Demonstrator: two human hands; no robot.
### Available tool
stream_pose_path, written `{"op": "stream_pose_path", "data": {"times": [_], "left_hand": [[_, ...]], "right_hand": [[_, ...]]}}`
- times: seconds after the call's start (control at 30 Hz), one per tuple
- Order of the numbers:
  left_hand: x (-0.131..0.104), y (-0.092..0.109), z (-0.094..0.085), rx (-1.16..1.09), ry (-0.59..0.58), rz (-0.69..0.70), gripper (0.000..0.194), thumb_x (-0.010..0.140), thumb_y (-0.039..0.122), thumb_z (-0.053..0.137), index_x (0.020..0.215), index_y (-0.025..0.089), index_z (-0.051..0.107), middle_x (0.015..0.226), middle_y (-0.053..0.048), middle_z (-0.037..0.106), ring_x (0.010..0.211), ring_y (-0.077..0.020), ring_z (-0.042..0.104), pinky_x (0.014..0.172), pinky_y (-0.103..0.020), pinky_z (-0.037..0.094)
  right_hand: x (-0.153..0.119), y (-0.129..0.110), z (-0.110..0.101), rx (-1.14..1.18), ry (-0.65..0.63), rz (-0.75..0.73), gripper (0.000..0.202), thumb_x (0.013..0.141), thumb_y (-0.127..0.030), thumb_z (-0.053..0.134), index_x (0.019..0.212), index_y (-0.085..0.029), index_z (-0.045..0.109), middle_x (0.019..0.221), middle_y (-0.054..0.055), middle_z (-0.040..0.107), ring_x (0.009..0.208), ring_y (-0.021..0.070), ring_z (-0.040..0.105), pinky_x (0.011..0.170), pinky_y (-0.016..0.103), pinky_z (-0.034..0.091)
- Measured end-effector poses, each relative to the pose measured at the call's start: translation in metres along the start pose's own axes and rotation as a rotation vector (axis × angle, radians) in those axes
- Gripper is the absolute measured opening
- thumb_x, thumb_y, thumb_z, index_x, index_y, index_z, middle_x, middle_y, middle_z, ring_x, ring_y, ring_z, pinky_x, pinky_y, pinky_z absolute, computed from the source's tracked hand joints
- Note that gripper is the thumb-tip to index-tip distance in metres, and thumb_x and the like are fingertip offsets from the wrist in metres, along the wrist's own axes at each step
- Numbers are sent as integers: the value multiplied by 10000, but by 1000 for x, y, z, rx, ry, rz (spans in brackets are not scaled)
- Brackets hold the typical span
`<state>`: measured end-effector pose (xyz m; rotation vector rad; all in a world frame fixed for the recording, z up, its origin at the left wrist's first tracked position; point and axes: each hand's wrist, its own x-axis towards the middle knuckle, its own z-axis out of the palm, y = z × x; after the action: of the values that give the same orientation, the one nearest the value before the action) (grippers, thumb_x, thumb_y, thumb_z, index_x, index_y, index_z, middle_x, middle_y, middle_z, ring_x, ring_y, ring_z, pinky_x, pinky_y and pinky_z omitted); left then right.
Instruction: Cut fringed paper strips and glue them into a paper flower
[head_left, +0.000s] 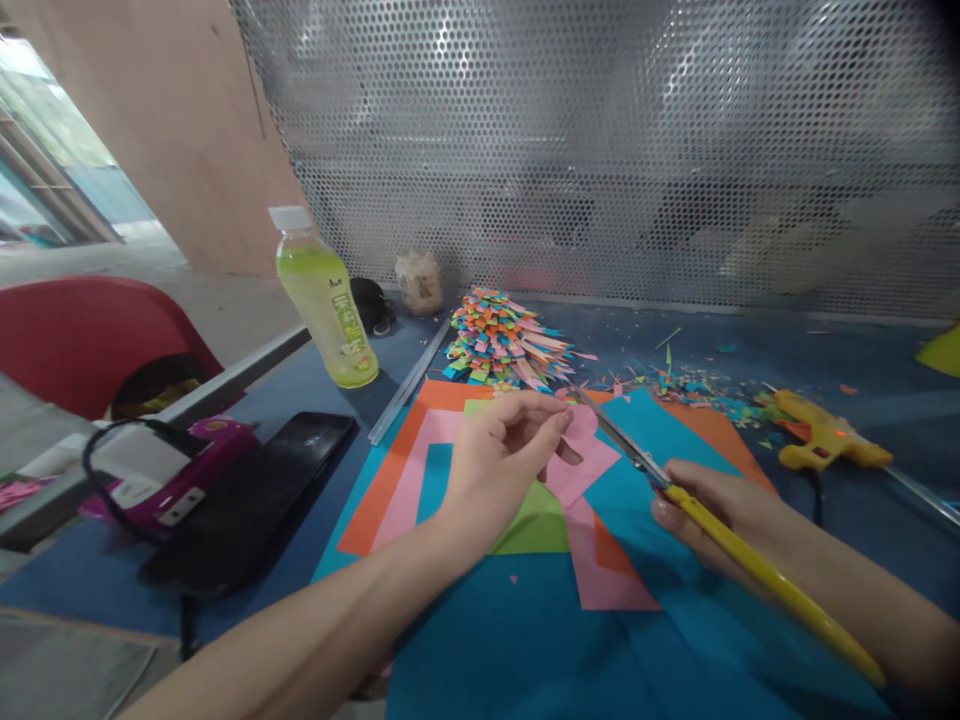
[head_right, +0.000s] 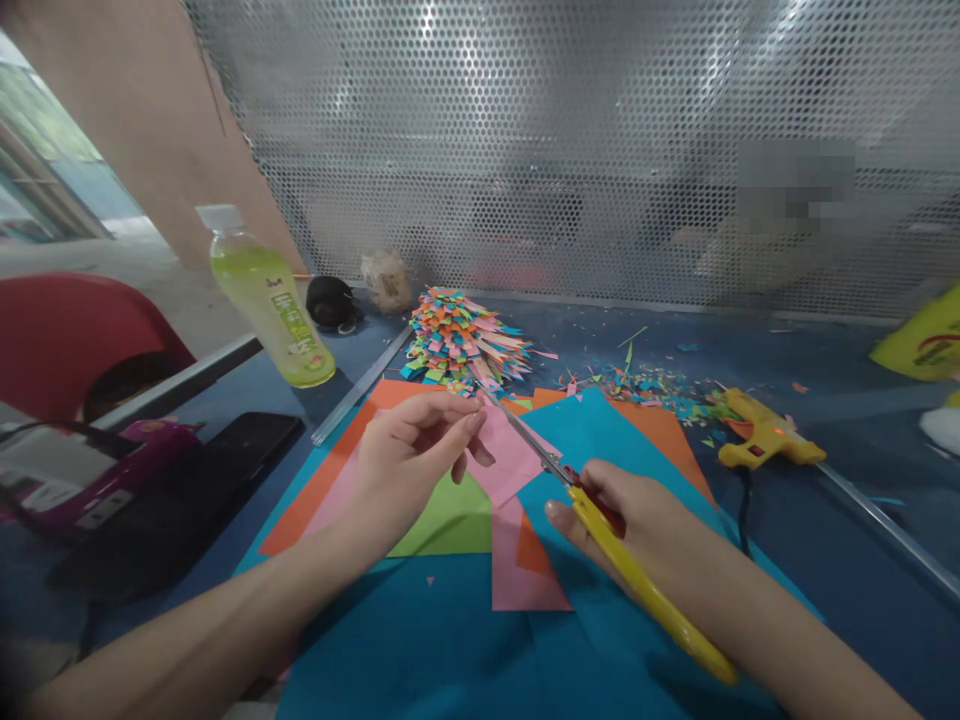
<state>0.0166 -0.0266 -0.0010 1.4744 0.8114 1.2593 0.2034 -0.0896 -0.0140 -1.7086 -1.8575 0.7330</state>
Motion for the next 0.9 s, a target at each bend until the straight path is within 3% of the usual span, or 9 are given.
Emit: {"op": "stream_pose_path", "data": {"times": [0.13, 0.47, 0.9], "left_hand": [[0, -1, 0, 2, 14, 8, 50, 771, 188, 607, 769, 142, 628, 544, 14, 635, 455, -76, 600, 379, -147, 406], [1, -1, 0, 14, 51, 17, 65, 771, 198, 607, 767, 147, 647, 543, 17, 628, 444, -65, 560, 381, -150, 401], [1, -5, -2, 5, 62, 29, 59, 772, 206, 607, 778, 150, 625, 589, 7, 629, 511, -81, 588, 393, -152, 412]], "right_hand": [[1, 3, -1, -15, -53, -4, 383, 792, -558, 398, 616, -224, 332, 520, -74, 259, 444, 92, 271, 419, 230, 216], [-3, -2, 2, 45, 5, 61, 405, 773, -565, 424, 600, -227, 284, 448, -92, 231, 374, 69, 242, 370, 220, 182], [-3, -6, -1, 60, -10, 65, 400, 758, -570, 439, 580, -237, 307, 447, -86, 244, 342, 74, 263, 344, 228, 185]]}}
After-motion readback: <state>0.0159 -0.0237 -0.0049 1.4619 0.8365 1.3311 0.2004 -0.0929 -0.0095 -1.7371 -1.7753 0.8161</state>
